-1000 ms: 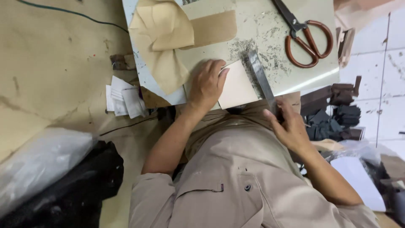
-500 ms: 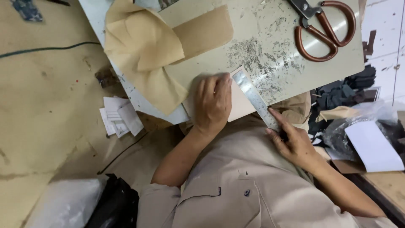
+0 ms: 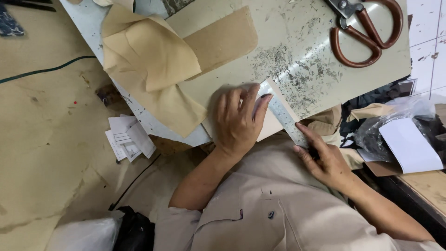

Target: Measuring, marking, and assembling leather components using a ruler, hammer, and adhesive

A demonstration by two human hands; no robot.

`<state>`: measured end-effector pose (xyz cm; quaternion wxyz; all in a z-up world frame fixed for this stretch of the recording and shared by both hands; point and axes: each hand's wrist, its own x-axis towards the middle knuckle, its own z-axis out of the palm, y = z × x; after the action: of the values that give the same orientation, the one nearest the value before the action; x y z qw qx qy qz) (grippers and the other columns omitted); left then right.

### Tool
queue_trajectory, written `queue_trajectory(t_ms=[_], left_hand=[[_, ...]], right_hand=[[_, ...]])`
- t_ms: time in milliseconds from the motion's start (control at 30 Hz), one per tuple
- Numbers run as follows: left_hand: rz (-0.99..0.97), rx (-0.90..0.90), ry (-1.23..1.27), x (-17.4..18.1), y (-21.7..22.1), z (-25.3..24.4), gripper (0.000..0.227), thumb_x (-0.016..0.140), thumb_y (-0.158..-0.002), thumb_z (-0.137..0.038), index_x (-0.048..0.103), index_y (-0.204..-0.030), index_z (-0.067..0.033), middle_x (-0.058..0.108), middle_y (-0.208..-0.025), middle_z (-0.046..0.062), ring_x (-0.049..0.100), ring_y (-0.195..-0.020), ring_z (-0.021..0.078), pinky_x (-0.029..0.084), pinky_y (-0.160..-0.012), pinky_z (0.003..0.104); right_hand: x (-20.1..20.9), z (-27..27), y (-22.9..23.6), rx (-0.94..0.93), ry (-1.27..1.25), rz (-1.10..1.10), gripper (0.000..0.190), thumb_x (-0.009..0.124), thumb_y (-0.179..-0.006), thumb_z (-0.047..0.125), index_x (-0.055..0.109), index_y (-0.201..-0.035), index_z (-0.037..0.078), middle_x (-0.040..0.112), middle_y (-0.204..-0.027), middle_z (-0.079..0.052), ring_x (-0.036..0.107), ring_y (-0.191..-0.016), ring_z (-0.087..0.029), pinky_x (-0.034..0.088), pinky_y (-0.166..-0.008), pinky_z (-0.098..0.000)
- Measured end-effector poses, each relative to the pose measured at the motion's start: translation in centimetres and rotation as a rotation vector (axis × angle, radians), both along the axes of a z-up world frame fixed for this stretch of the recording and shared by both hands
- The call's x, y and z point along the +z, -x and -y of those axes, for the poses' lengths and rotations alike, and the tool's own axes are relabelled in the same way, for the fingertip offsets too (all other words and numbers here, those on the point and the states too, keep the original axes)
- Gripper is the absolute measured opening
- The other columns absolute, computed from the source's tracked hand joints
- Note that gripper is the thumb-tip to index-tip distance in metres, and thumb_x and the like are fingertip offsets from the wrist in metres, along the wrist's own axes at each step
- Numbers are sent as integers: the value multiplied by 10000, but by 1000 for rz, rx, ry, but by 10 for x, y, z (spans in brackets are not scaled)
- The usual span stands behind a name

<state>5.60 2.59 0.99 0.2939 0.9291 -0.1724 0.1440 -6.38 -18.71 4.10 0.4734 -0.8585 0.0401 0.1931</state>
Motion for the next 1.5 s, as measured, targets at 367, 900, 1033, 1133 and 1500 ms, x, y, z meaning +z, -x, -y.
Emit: queue_trajectory(t_ms=[367,900,1033,1133,1500], left_hand=[[-21,5,14,1,-3,1,329,709,-989,-361,688,-1121,-61,581,-887,98,546,-668,251,456,-621,370],[-79,-26,-70,17,-2,-5,293,782,-996,-317,687,-1155,-90,612,-909,66,564,-798,249,497,-711,378],[0,-17,-26,8,-4,-4,347,685,-1002,-369,670,-1134,-48,528,-850,83,551,-700,262,468,-654,375],[-4,-47,-8,5,-5,-5,342,707,-998,-338,661,-1162,-40,535,-867,79,543,-688,257,451,-637,380],[-8,-29,2,4,-3,-4,351,686,-1007,-356,669,-1155,-39,532,-867,81,537,-697,254,456,-645,373]], right_hand=[[-13,6,3,-11,-1,-10,639,726,-865,145,571,-1484,182,758,-982,-221,714,-915,-483,540,-578,-530],[-4,1,-106,-181,-723,255,169,333,-1186,156,442,-1104,57,641,-1112,-199,707,-930,-244,656,-816,-319],[-18,-18,-115,-186,-483,373,262,657,-995,-115,417,-1072,-43,641,-1013,-273,708,-953,-350,594,-856,-460],[-34,-19,-117,-144,-366,506,201,707,-968,-149,524,-1045,-116,667,-976,-283,711,-973,-382,567,-872,-471],[-35,-31,-118,-222,-314,523,178,756,-965,-146,590,-1029,-158,693,-956,-294,722,-950,-352,566,-853,-445]])
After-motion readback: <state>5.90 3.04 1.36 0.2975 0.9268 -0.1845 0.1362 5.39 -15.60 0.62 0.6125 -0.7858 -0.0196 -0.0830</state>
